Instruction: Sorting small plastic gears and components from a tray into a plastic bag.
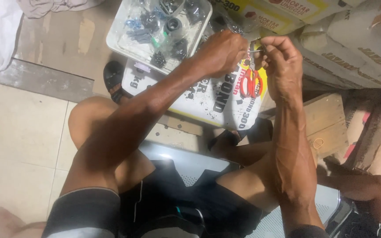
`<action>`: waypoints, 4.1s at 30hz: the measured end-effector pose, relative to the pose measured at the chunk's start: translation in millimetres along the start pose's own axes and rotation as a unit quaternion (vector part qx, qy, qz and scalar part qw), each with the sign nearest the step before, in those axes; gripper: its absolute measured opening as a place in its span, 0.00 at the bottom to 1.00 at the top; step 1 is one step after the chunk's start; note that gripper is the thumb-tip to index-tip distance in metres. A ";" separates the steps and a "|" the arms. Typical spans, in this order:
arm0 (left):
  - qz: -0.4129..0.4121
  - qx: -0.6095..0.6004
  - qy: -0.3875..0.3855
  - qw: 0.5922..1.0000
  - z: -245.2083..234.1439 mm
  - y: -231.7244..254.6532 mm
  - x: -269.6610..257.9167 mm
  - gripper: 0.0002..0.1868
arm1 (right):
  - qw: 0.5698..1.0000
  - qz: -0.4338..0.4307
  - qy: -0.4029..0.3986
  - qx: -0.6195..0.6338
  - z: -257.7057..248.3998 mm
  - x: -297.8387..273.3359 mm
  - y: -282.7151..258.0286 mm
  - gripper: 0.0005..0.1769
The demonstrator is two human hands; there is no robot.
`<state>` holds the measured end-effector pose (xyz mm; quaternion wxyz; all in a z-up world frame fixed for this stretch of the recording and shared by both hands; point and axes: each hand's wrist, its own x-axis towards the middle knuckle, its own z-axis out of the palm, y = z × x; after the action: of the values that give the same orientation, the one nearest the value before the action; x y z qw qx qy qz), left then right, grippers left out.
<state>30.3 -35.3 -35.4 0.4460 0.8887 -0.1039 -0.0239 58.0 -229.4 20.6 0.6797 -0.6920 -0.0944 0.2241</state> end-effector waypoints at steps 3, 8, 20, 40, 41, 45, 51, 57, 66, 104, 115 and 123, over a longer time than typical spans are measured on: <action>-0.031 -0.015 0.032 0.999 15.5 -15.8 3.8 0.22 | 0.958 -0.161 0.013 -0.238 6.8 -0.6 7.0 0.06; -0.047 0.068 0.058 0.995 22.5 -18.9 -2.3 0.20 | 0.957 -0.131 -0.005 -0.260 3.6 -1.1 9.3 0.05; 0.016 0.046 0.140 0.989 15.7 -17.5 -0.1 0.14 | 0.977 -0.142 -0.029 -0.159 22.6 8.0 11.1 0.05; -0.202 -0.048 0.075 0.975 59.3 -50.4 -18.3 0.21 | 0.890 -0.057 0.037 -0.451 16.9 -0.9 39.2 0.05; -0.239 -0.020 0.047 0.970 59.1 -48.5 -15.0 0.11 | 0.895 -0.017 0.038 -0.445 18.3 4.1 43.2 0.04; -0.280 -0.050 0.055 0.957 8.7 -3.6 -13.1 0.10 | 0.903 0.007 0.002 -0.429 26.0 17.9 62.6 0.07; -0.193 -0.003 0.152 0.969 -23.9 14.7 -3.6 0.08 | 0.863 -0.190 -0.018 -0.468 23.4 62.6 181.4 0.14; -0.203 -0.010 0.122 0.972 -0.3 4.2 5.3 0.03 | 0.897 0.069 0.027 -0.435 54.4 61.4 177.8 0.15; -0.116 0.038 0.175 0.977 17.7 -9.6 -0.6 0.14 | 0.851 0.056 -0.067 -0.517 75.4 47.4 144.4 0.08; 0.033 0.126 0.011 0.991 16.1 -19.0 -2.8 0.20 | 0.963 -0.106 -0.144 -0.201 -3.5 9.8 25.1 0.07; 0.058 0.078 0.170 0.981 10.5 -5.0 -2.5 0.05 | 0.862 -0.310 0.009 -0.401 0.0 18.8 53.4 0.04; -0.004 -0.123 0.220 0.968 36.2 -26.1 8.5 0.15 | 0.850 -0.336 0.007 -0.406 5.0 20.5 63.6 0.03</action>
<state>38.0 -50.4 -77.5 0.5638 0.8106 0.0047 0.1581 62.8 -219.7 -45.6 0.3722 -0.8341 -0.3991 -0.0806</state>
